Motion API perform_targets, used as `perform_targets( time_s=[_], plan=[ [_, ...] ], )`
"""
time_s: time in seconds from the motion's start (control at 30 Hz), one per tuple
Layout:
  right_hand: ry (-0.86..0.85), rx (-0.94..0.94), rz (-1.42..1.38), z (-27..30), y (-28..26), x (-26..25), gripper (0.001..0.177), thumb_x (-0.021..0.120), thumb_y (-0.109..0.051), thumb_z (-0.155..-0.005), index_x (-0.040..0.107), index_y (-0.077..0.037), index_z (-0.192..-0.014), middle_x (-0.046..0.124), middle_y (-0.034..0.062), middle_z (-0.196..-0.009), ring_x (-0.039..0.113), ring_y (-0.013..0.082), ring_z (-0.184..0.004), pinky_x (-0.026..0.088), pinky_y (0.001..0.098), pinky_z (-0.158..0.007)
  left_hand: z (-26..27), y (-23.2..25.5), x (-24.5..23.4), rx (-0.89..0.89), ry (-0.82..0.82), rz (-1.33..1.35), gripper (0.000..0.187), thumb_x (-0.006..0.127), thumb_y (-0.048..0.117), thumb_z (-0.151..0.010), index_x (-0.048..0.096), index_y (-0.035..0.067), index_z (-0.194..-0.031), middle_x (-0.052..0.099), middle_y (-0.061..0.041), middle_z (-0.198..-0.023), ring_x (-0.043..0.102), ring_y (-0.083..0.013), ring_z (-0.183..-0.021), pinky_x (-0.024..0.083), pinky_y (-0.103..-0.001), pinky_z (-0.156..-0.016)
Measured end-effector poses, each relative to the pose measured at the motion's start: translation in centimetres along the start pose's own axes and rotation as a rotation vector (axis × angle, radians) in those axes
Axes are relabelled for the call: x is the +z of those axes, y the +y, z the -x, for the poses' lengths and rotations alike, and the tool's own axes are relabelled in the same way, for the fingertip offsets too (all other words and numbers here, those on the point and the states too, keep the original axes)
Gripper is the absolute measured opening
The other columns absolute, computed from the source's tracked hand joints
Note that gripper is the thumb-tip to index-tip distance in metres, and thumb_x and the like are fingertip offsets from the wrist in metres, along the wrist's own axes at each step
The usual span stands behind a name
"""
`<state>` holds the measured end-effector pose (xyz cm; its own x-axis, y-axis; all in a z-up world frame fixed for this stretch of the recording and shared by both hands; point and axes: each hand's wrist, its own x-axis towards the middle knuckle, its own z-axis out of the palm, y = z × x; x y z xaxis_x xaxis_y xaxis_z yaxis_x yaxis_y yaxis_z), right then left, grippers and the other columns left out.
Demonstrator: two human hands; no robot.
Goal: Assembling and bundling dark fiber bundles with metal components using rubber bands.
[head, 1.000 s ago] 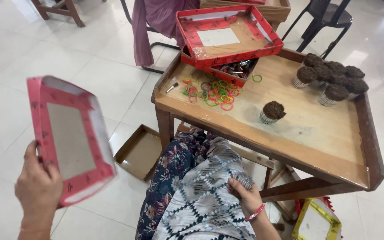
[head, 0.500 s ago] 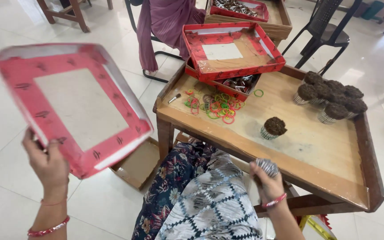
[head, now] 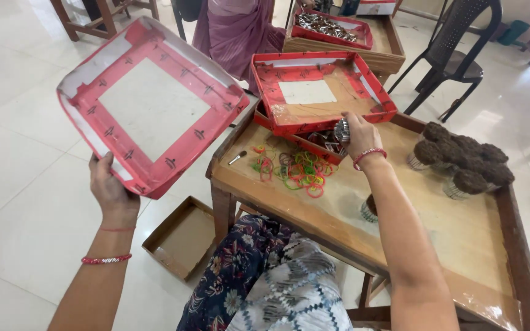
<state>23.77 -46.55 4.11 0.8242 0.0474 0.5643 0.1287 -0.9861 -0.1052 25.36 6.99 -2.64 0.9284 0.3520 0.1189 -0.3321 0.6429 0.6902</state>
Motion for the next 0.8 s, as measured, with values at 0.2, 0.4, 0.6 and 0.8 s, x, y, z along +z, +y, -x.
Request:
perform_targets(
  time_s=[0.2,0.4,0.6,0.8],
  plan=[
    [0.126,-0.218,0.048,-0.9,0.9,0.5,0.036,0.075,0.008,-0.079,0.059,-0.005,-0.108,0.065,0.0158,-0.109,0.067,0.0394,-0.099,0.056,0.0475,-0.081,-3.8,-2.9,5.4,-0.031,-0.078,0.024,0.050,0.051,0.014,-0.100,0.041,0.000,-0.147,0.057,-0.011,-0.132,0.061,-0.0212,-0.118,0.055,-0.038,-0.101],
    [0.359,-0.267,0.121,2.5,1.3,-7.5,0.032,0.081,0.003,-0.089,0.057,0.000,-0.111,0.066,0.0178,-0.115,0.068,0.0360,-0.105,0.059,0.0444,-0.088,-5.9,-7.8,8.2,-0.007,-0.123,0.025,0.052,0.053,0.014,-0.101,0.039,-0.004,-0.147,0.055,-0.014,-0.137,0.058,-0.0236,-0.125,0.052,-0.038,-0.107],
    [0.408,-0.078,0.459,17.9,5.5,-15.4,0.029,0.082,-0.007,-0.102,0.056,0.000,-0.113,0.064,0.0171,-0.118,0.065,0.0341,-0.106,0.059,0.0409,-0.093,-5.2,-11.2,11.1,-0.049,-0.140,0.027,0.058,0.055,0.018,-0.101,0.033,-0.002,-0.150,0.054,-0.017,-0.138,0.059,-0.0258,-0.125,0.054,-0.041,-0.107],
    [0.477,0.113,0.373,37.4,13.1,-16.4,0.023,0.075,-0.007,-0.101,0.056,-0.001,-0.112,0.061,0.0163,-0.122,0.063,0.0305,-0.108,0.053,0.0367,-0.096,-3.2,-14.8,16.8,-0.144,-0.235,0.107,0.066,0.060,0.022,-0.099,0.025,0.004,-0.152,0.052,-0.015,-0.138,0.057,-0.0256,-0.125,0.054,-0.042,-0.103]
  ],
)
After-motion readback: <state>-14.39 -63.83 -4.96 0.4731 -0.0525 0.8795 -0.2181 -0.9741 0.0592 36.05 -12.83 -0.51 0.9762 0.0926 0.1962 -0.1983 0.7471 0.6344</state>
